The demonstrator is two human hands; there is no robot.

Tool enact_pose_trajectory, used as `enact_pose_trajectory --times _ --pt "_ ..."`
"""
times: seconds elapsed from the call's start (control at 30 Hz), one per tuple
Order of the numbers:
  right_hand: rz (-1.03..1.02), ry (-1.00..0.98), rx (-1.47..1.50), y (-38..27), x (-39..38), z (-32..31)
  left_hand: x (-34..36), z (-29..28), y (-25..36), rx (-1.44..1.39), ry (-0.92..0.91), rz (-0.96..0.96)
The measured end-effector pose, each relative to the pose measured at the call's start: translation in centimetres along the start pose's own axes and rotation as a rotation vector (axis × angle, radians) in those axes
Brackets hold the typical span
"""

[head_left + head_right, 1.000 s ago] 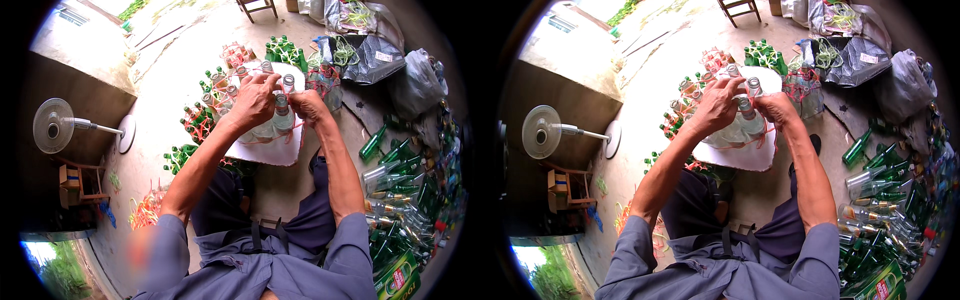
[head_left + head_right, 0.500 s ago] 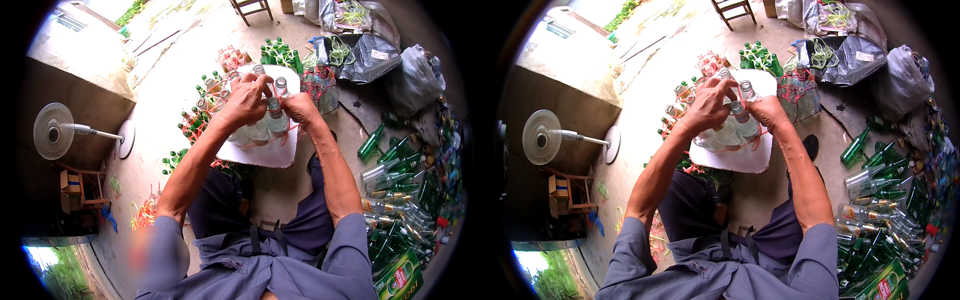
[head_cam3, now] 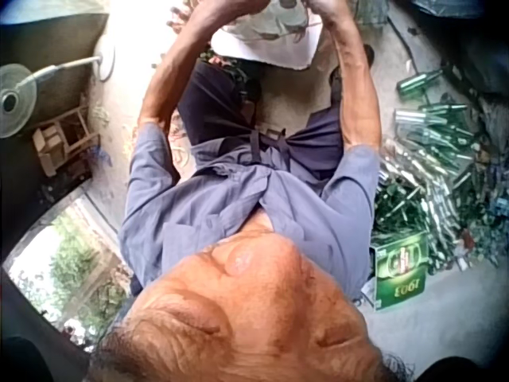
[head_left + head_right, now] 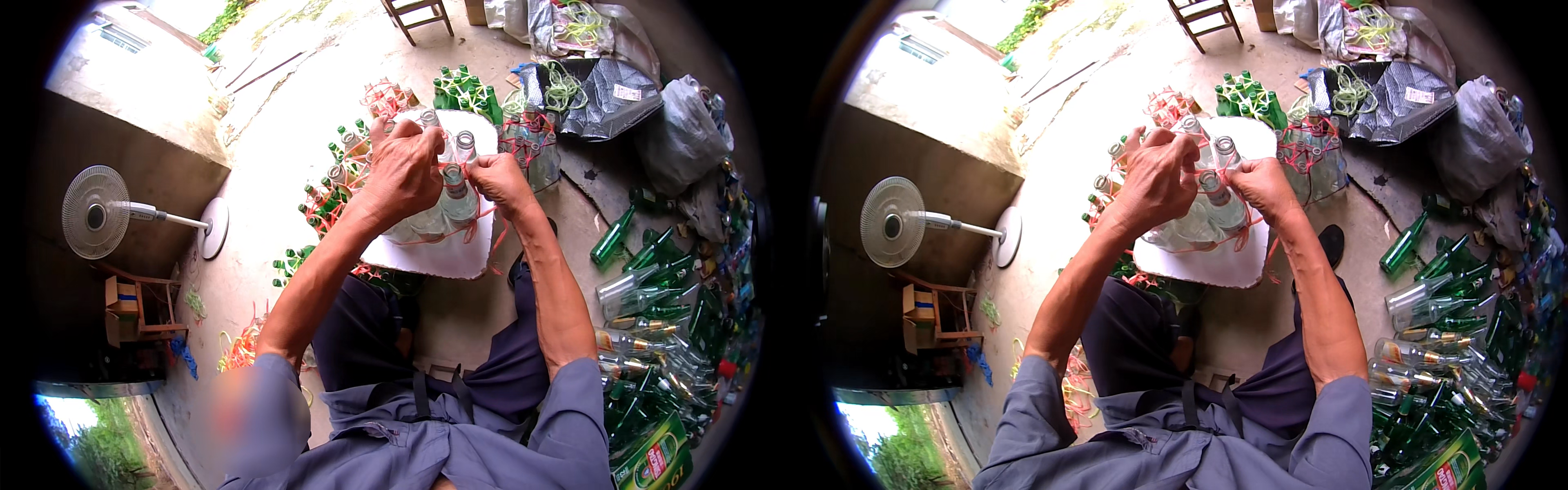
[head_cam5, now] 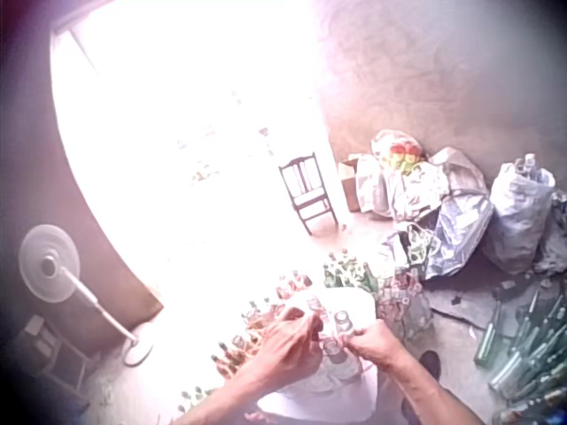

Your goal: The person sits on the floor and bundles clear glass bottles together using red plastic string. They arrange the bottles on a white cardboard base, wrap the string around the necks and bodies of the bottles, and tie knots to secure the bundle.

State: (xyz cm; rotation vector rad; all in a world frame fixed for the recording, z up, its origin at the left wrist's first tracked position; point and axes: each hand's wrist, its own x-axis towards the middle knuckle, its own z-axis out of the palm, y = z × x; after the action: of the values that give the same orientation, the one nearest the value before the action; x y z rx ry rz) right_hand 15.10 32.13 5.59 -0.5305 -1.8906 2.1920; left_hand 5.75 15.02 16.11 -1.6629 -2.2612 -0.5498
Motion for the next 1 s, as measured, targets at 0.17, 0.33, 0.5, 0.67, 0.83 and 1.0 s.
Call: enact_pose_trajectory --times 0.17,0.33,0.5,0.67,0.83,1.0 --pt "-0.009 0.016 -0.017 -0.5 -0.2 0.1 -0.1 -0.8 -0.8 0.046 -0.072 -0.016" --pt "-0.015 -0.001 -0.006 -0.5 -0.2 0.0 0.2 -1.5 -1.7 0.050 -0.165 -0.043" --pt "-0.030 -0.011 0.022 -1.4 -0.7 0.2 0.0 -1.9 -2.7 0.089 -0.193 -0.064" --pt "-0.027 -0.040 0.020 -1.7 -0.9 -0.2 0.4 -1.3 -3.3 0.187 -0.093 -0.013" --pt "-0.046 -0.045 0.003 -1.6 -1.0 -0.5 0.8 -1.3 -4.3 0.194 -0.092 -0.027" --pt "-0.069 0.012 -0.028 -2.0 -1.4 0.1 1.9 0.2 -6.1 0.051 -0.112 -0.117"
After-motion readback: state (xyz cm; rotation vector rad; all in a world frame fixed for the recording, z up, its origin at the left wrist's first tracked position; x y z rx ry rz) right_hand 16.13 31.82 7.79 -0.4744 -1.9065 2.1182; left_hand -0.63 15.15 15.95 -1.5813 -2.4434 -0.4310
